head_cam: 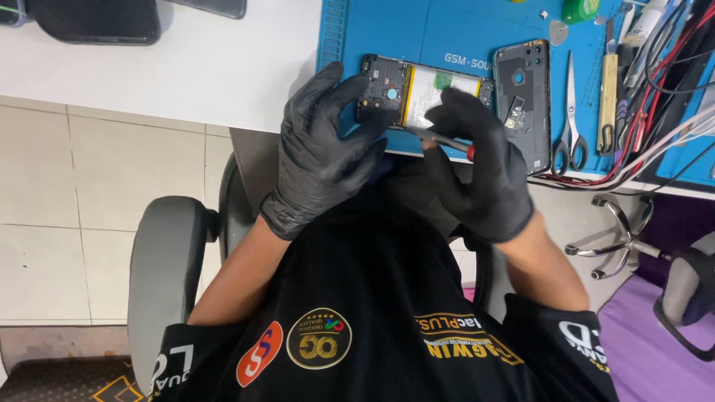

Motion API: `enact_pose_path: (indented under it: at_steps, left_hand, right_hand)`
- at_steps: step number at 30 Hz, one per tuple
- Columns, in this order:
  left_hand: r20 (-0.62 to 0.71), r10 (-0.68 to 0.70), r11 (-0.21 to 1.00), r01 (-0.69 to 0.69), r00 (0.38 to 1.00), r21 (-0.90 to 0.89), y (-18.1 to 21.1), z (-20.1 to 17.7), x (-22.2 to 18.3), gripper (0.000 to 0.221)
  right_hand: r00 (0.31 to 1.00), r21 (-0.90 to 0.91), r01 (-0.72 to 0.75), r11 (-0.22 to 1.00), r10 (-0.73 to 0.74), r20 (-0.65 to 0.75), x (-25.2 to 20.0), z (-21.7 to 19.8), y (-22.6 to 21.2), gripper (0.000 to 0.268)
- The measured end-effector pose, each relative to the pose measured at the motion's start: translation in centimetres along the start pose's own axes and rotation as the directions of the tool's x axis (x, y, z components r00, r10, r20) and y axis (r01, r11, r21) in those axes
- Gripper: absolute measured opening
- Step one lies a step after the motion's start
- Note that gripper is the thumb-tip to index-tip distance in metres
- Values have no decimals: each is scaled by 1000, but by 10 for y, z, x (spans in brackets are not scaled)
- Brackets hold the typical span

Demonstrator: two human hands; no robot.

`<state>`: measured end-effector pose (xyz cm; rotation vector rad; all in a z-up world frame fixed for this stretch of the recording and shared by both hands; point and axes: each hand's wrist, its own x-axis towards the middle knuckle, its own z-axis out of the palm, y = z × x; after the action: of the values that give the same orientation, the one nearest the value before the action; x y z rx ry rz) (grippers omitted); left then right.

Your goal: Installing and screwing down a motherboard cover during a mobile phone repair.

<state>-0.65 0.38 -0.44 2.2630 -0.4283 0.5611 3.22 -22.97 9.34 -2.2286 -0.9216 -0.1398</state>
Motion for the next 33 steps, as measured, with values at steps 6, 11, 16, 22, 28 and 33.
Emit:
enact_pose_path:
  at_steps: [6, 11, 16, 22, 28, 33]
  left_hand:
    - [-5, 25, 999, -25, 1000, 25, 1, -2, 2, 41]
    - [-36, 51, 997, -49, 998, 54, -2, 0, 1, 36]
    - [-125, -43, 997, 50, 991, 56, 4, 5, -10, 47]
    - [-110, -69, 994, 77, 992, 77, 2, 9, -15, 52]
    - [-66, -107, 982, 116, 992, 147, 1, 15, -20, 60]
    - [-29, -167, 982, 168, 986, 82, 11, 4, -9, 52]
  right_hand:
    - [961, -446, 205, 871, -92, 261, 13, -25, 14, 34]
    - [883, -269, 158, 950, -14, 469, 40, -36, 10, 59]
    - [841, -89, 141, 986, -72, 536, 59, -46, 3, 66]
    - [852, -128, 178, 976, -87, 516, 61, -39, 12, 67]
    - [900, -252, 192, 949, -67, 432, 51, -28, 17, 64]
    - [945, -109, 78, 991, -38, 326, 8, -15, 9, 56]
